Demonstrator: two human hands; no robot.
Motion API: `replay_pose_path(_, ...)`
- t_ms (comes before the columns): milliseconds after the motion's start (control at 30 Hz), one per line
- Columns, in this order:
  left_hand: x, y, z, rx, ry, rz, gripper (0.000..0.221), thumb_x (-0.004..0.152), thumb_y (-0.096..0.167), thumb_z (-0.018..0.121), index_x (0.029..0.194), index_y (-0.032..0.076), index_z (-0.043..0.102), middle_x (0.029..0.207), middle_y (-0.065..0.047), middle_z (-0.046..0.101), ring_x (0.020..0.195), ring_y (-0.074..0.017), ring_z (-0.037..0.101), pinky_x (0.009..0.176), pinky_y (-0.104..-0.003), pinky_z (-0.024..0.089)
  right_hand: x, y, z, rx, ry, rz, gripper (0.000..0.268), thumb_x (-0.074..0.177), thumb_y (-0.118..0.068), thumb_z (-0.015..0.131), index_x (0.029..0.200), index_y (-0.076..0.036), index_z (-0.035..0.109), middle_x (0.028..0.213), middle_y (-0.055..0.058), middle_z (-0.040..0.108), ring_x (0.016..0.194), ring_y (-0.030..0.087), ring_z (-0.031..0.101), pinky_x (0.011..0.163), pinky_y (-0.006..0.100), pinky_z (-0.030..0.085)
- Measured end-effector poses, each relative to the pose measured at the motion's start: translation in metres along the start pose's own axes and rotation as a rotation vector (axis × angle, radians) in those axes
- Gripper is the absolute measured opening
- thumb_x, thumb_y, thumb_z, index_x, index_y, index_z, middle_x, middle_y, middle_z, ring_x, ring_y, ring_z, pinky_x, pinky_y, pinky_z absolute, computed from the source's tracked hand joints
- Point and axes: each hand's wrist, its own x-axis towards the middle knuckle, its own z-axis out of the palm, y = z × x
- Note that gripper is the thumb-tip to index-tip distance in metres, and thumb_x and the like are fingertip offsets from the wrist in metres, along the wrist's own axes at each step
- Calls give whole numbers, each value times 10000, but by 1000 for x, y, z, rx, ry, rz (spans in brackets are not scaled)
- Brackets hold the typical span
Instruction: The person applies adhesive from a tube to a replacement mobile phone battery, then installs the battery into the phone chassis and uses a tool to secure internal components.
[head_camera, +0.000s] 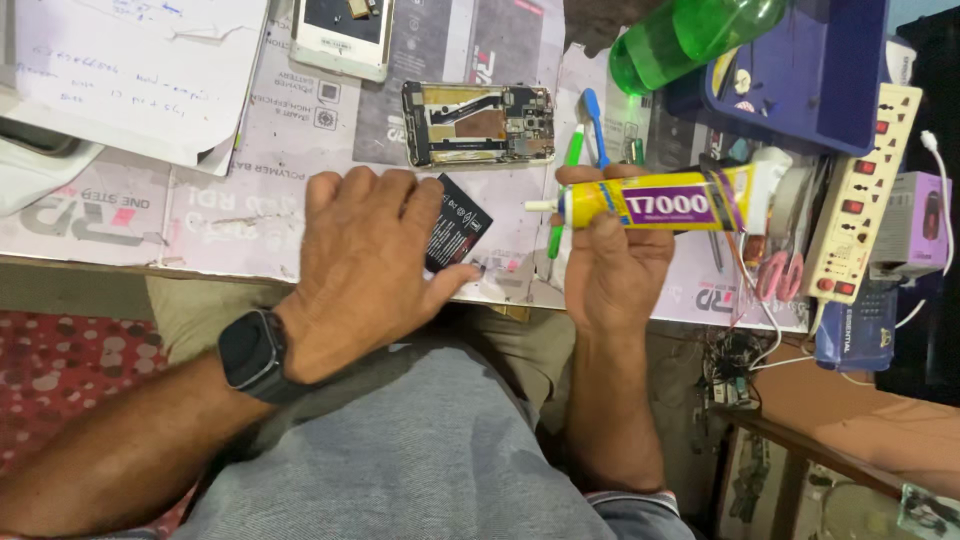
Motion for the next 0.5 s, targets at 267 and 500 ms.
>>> replay_pose_path(267,-4,-3,6,-56,126,113,716,685,424,867,1212,-8,647,1132,-174,644,1047,-328,541,909,-482,331,1,15,28,230,131,272,345,1102,-263,567,1310,13,574,1388,244,595,1202,303,643,1046,501,561)
replay_pose_path(500,-4,-44,6,-103,117,102,433,931,269,755,1281,30,665,1161,-144,699,977,-227,589,953,-443,351,10,7,9,189,148,202,394,1082,-332,553,1277,10,575,1371,230,607,1165,308,654,1020,481,573)
